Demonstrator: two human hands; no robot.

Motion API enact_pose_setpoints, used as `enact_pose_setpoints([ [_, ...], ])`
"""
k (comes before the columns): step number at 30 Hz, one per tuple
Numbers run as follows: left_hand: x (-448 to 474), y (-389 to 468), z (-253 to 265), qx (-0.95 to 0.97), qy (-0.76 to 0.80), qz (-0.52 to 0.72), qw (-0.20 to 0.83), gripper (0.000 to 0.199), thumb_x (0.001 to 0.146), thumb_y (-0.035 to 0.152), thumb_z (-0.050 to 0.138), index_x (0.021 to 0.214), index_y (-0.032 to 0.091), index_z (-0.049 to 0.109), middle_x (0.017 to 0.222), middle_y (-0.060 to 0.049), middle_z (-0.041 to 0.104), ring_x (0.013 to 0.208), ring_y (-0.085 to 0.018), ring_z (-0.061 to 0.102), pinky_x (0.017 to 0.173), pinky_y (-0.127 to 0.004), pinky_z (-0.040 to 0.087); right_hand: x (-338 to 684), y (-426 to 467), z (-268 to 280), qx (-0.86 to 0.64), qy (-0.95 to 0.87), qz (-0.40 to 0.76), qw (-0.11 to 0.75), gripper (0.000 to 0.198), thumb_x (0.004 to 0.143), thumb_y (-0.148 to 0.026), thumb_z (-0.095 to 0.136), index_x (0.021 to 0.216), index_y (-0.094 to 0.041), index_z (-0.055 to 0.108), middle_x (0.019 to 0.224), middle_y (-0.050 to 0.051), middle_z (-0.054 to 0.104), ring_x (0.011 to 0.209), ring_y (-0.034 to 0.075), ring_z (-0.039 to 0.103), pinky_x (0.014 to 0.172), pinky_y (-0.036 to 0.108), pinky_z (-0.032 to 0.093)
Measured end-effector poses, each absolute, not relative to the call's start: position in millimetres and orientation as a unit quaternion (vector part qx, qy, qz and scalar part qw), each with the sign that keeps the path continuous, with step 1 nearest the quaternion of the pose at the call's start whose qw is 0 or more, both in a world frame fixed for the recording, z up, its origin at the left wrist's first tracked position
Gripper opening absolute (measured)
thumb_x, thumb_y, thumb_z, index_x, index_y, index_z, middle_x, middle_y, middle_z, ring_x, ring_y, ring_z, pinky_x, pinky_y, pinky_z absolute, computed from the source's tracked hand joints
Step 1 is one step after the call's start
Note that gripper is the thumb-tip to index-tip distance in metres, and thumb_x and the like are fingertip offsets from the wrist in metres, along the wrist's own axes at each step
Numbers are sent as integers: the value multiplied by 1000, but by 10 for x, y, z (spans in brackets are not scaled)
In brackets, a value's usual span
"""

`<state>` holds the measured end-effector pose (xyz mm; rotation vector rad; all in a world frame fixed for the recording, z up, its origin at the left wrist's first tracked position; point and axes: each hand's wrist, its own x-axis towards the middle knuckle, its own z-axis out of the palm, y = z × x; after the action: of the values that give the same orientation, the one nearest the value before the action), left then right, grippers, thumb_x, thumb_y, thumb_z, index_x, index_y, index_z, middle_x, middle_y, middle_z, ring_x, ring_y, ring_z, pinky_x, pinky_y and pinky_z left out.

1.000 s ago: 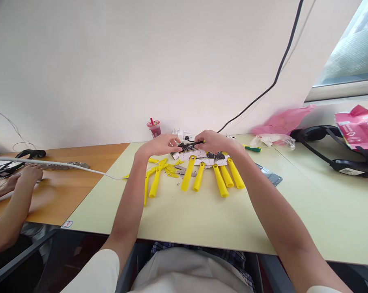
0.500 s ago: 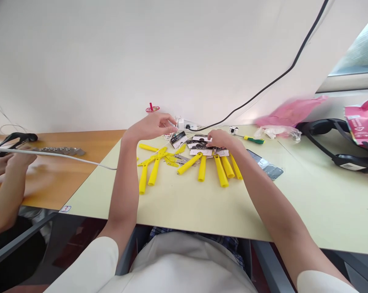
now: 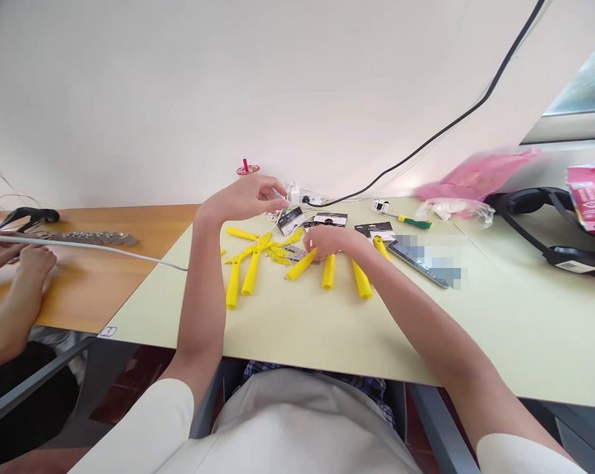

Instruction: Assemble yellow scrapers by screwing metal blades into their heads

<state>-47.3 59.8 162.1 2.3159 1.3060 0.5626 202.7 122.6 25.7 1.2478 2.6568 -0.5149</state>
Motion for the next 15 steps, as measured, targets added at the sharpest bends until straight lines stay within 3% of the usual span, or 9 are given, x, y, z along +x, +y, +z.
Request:
enact_pose_setpoints([
  [10,-468,637,1586,838,474,179,201,44,95,60,76,120,24,78,101,-6,80,96,-27,74,88,-39,55,2086,1227,305,437,883,-133,105,46,76,0,70,113,-23,83,125,8,83,103,27,77,73,31,50],
  [15,-460,637,1583,837,476,185,197,44,93,61,79,117,25,79,98,-6,80,96,-27,74,90,-40,55,2178,1131,493,508,831,-173,144,52,73,1,65,116,-23,85,125,11,83,85,25,77,65,33,54],
])
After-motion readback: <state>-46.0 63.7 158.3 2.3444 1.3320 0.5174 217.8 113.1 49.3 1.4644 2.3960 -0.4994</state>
